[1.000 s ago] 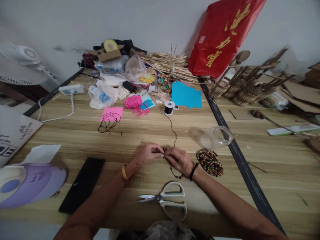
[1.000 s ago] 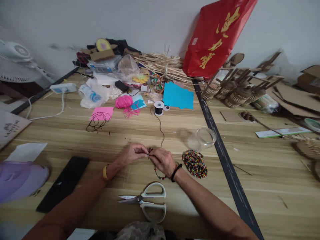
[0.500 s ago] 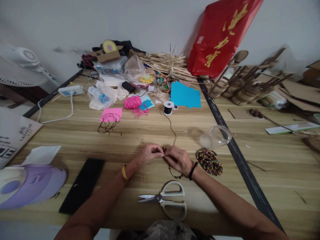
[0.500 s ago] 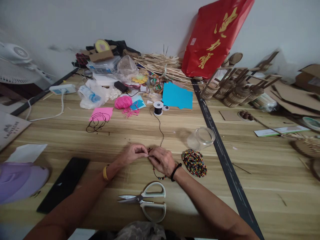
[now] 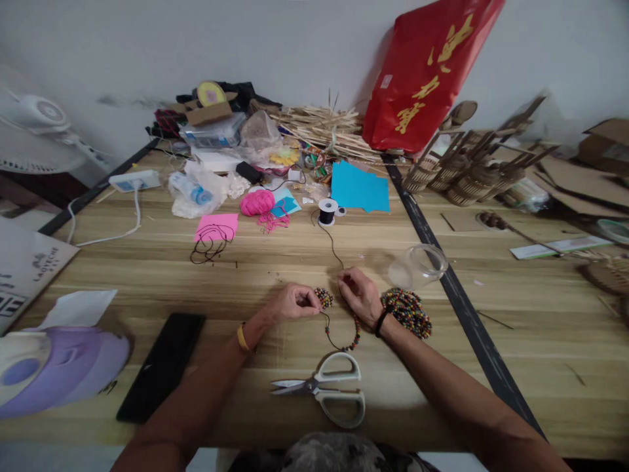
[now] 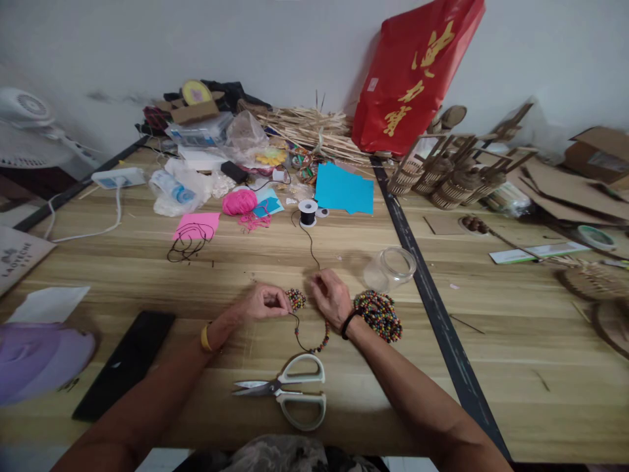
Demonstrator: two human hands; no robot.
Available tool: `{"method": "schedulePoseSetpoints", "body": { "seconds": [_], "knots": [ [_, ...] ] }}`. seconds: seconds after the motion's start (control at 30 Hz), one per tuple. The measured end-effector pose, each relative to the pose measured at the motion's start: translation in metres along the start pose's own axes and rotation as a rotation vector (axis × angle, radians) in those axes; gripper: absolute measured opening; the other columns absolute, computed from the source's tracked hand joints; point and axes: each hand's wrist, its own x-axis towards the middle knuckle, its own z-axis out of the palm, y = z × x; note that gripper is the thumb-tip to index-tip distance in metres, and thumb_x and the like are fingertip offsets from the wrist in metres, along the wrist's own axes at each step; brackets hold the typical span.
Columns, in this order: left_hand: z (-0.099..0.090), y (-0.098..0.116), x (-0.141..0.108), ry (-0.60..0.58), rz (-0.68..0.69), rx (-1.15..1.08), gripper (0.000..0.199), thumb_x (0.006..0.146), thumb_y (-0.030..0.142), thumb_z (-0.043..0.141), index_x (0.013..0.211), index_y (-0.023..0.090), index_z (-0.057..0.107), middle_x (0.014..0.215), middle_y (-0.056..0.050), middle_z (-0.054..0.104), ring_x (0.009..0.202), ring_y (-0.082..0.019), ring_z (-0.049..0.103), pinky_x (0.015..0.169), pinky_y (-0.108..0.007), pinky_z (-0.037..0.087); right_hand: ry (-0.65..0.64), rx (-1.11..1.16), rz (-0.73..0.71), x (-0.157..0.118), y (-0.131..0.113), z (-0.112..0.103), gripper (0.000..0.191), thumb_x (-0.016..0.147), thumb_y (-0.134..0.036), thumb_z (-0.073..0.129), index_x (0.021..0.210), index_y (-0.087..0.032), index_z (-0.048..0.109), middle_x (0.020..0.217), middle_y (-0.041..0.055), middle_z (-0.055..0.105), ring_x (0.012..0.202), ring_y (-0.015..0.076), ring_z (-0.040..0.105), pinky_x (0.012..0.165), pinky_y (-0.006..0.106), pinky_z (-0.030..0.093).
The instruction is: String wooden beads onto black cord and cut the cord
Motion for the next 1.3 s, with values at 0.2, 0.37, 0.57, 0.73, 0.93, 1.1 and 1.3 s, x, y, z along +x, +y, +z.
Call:
{"method": "schedulePoseSetpoints", "body": {
  "seconds": [0.2,0.37,0.57,0.73,0.93,1.1,1.3],
  "knots": [
    [0.001,-0.005,0.003,0.058,-0.031,-0.040,0.020,0.061,0.022,0.076,0.069,0.010,0.062,0.072,-0.005,0.068,0.067,-0.011,0.062,0.068,-0.022,0.049,-0.103,-0.165,-0.088,0.003,0.006,0.000,0.013,0.090,-0.020,0.047,0.093,-0.020,0.060,0.091,0.0067,0.059,0.085,0.0192,0.056,0.074,0.031,0.048],
    [0.001,-0.002,0.003,0.094,-0.042,-0.056,0.022,0.062,0.021,0.075,0.075,0.011,0.062,0.074,-0.004,0.067,0.069,-0.010,0.062,0.072,-0.023,0.048,-0.154,-0.296,-0.193,0.003,0.007,0.002,0.011,0.089,-0.018,0.047,0.088,-0.018,0.058,0.088,0.0083,0.057,0.085,0.0215,0.051,0.077,0.035,0.045],
    [0.001,0.001,0.002,0.059,-0.068,-0.084,0.021,0.063,0.022,0.075,0.075,0.011,0.062,0.075,-0.004,0.067,0.070,-0.010,0.061,0.073,-0.024,0.048,-0.146,-0.436,-0.189,0.002,0.007,0.004,0.012,0.088,-0.017,0.047,0.080,-0.017,0.056,0.083,0.0092,0.055,0.081,0.0224,0.048,0.074,0.036,0.042],
    [-0.001,-0.003,0.002,0.041,-0.055,-0.125,0.024,0.063,0.025,0.076,0.075,0.011,0.062,0.075,-0.004,0.066,0.070,-0.010,0.060,0.071,-0.023,0.047,-0.091,-0.233,-0.163,0.003,0.005,-0.001,0.014,0.092,-0.023,0.044,0.091,-0.018,0.058,0.089,0.0092,0.058,0.088,0.0226,0.053,0.080,0.039,0.046],
    [-0.008,0.002,0.000,0.163,0.038,-0.009,0.016,0.073,0.027,0.069,0.077,0.013,0.064,0.081,-0.005,0.065,0.078,-0.014,0.059,0.078,-0.026,0.046,-0.187,-0.152,-0.197,-0.001,-0.010,0.002,0.042,0.093,-0.029,0.044,0.133,-0.019,0.039,0.132,0.0147,0.048,0.124,0.0265,0.043,0.101,0.049,0.041],
    [-0.009,0.007,-0.001,0.225,0.072,-0.075,0.010,0.075,0.024,0.066,0.075,0.014,0.063,0.094,-0.006,0.064,0.097,-0.018,0.057,0.091,-0.029,0.042,-0.352,-0.233,-0.284,-0.008,-0.022,0.010,0.055,0.095,-0.024,0.036,0.146,-0.014,0.017,0.149,0.0180,0.026,0.139,0.0272,0.024,0.108,0.053,0.033],
    [-0.011,0.007,0.000,0.139,0.006,-0.172,0.013,0.073,0.025,0.067,0.075,0.013,0.062,0.107,-0.009,0.064,0.105,-0.020,0.056,0.092,-0.031,0.043,-0.299,-0.210,-0.293,-0.007,-0.017,0.010,0.057,0.088,-0.010,0.034,0.144,-0.012,0.023,0.143,0.0187,0.035,0.134,0.0277,0.031,0.105,0.051,0.038]
  ]
}}
